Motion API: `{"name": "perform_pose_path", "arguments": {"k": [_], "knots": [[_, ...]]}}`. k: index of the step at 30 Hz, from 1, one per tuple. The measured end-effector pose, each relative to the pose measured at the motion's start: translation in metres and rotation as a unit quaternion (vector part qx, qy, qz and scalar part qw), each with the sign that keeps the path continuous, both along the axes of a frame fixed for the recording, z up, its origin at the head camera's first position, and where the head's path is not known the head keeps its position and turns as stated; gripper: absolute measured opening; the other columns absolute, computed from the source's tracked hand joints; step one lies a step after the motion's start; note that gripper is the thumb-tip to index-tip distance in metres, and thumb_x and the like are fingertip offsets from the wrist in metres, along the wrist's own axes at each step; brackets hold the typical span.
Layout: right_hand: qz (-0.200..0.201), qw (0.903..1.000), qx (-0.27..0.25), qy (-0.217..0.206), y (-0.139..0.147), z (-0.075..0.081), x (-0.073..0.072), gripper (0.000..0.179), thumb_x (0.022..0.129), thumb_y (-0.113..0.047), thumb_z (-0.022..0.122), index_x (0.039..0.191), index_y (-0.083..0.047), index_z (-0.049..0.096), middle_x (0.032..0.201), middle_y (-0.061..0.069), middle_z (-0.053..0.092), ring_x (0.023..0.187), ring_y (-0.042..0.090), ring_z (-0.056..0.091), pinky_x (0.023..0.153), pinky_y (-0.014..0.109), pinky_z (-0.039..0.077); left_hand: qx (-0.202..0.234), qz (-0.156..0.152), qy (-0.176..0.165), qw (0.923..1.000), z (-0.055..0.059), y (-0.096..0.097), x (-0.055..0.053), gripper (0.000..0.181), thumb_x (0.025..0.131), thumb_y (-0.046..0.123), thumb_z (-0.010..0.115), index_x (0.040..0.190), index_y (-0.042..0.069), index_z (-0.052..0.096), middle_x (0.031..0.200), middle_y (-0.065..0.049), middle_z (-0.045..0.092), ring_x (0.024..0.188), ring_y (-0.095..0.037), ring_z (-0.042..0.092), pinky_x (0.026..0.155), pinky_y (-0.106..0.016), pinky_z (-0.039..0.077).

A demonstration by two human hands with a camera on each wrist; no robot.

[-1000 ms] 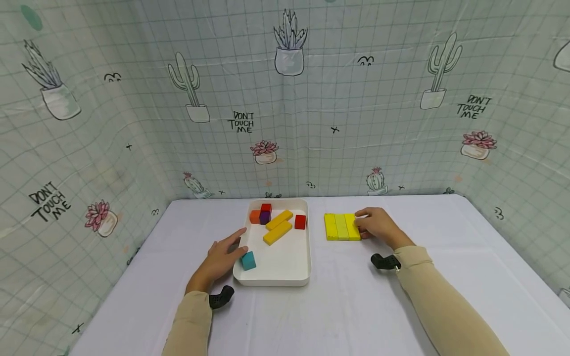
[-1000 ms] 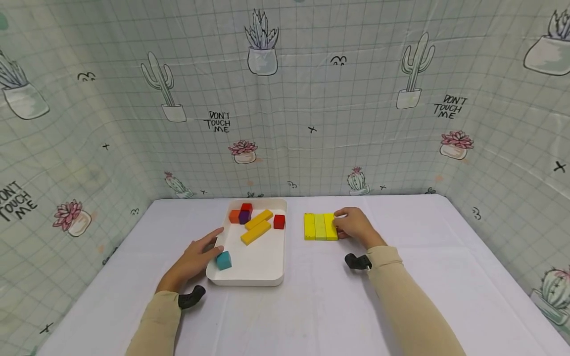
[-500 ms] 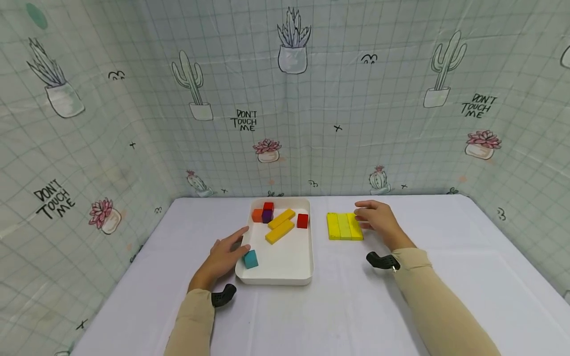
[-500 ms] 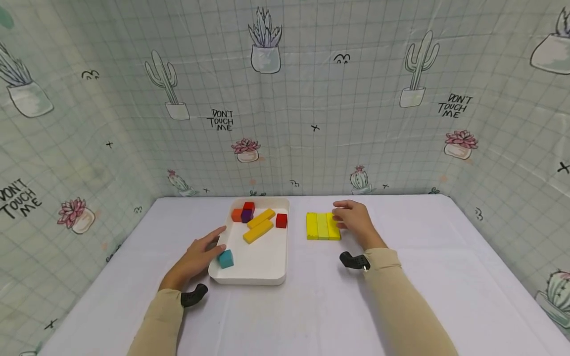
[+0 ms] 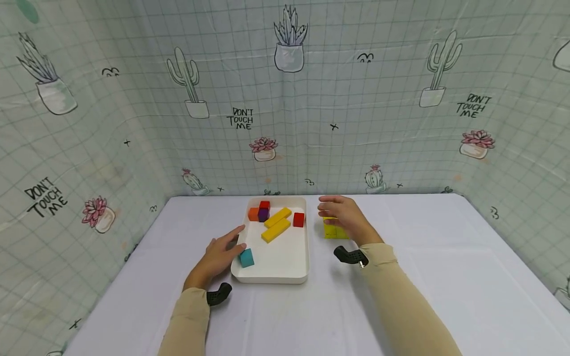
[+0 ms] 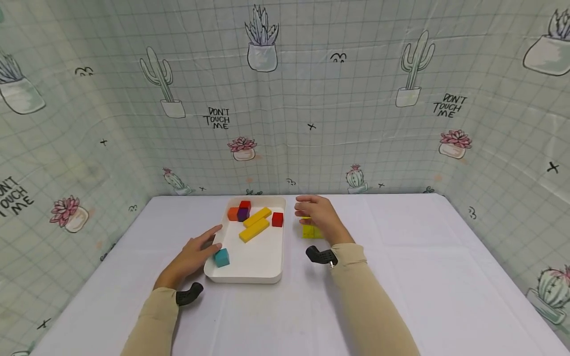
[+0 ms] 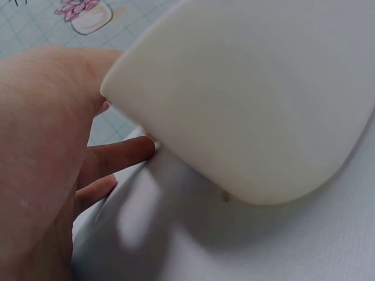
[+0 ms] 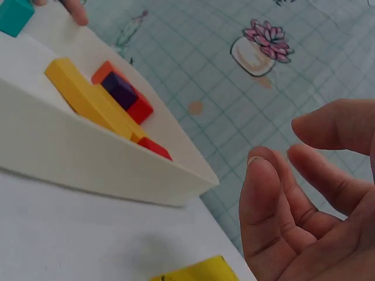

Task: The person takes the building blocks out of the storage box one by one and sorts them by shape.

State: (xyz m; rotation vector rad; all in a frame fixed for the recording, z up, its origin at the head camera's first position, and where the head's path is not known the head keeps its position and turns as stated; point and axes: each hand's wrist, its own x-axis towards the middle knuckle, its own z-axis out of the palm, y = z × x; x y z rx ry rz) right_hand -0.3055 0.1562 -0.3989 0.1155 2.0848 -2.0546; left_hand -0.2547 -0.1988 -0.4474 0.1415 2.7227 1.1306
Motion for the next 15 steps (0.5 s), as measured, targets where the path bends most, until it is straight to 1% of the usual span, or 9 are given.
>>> {"name": "perform_pose_path", "arguments": {"k": [3, 6, 10, 12, 15], "knots": [[0.005, 1.0000, -0.003, 0.004, -0.016, 0.003, -0.001, 0.039, 0.100, -0.021, 0.062, 0.133, -0.002, 0.058, 0.132, 0.021, 0.059, 0.114, 0.031, 0.061, 0.084, 0.030, 0.057, -0.001, 0.000, -0.003, 1.0000, 0.002, -0.002, 0.000, 0.064, 0.101, 0.040, 0.055, 0.159, 0.026, 0.033, 0.156, -0.015, 0.039, 0.149, -0.039, 0.021, 0.118, -0.057, -0.010], [0.015, 0.9999, 0.006, 0.003, -0.033, 0.004, -0.002, 0.036, 0.099, -0.020, 0.063, 0.132, -0.004, 0.060, 0.129, 0.019, 0.061, 0.110, 0.031, 0.063, 0.084, 0.030, 0.057, 0.002, 0.005, -0.005, 1.0000, 0.003, -0.003, 0.000, 0.064, 0.101, 0.040, 0.055, 0.159, 0.026, 0.033, 0.157, -0.015, 0.039, 0.150, -0.039, 0.020, 0.118, -0.057, -0.010], [0.041, 0.9989, 0.023, 0.000, -0.052, 0.002, -0.001, 0.033, 0.098, -0.017, 0.064, 0.129, -0.005, 0.062, 0.127, 0.021, 0.063, 0.105, 0.031, 0.064, 0.085, 0.030, 0.058, 0.004, 0.010, -0.007, 0.9999, 0.003, -0.003, -0.001, 0.064, 0.101, 0.040, 0.055, 0.159, 0.027, 0.033, 0.157, -0.015, 0.039, 0.150, -0.040, 0.017, 0.118, -0.057, -0.010], [0.055, 0.9982, 0.025, -0.003, -0.060, 0.001, 0.000, 0.035, 0.098, -0.016, 0.064, 0.131, -0.004, 0.061, 0.126, 0.021, 0.063, 0.106, 0.033, 0.064, 0.085, 0.030, 0.058, 0.002, 0.010, -0.008, 0.9999, 0.002, -0.002, -0.001, 0.064, 0.100, 0.041, 0.055, 0.159, 0.028, 0.033, 0.156, -0.015, 0.040, 0.150, -0.041, 0.015, 0.118, -0.058, -0.010], [0.062, 0.9978, 0.023, -0.010, -0.067, -0.002, 0.001, 0.040, 0.097, -0.016, 0.065, 0.134, -0.002, 0.060, 0.127, 0.019, 0.063, 0.109, 0.034, 0.063, 0.084, 0.030, 0.058, -0.001, 0.010, -0.010, 0.9999, 0.001, -0.001, 0.000, 0.064, 0.100, 0.042, 0.055, 0.158, 0.028, 0.033, 0.155, -0.015, 0.042, 0.150, -0.041, 0.016, 0.118, -0.058, -0.009]]}}
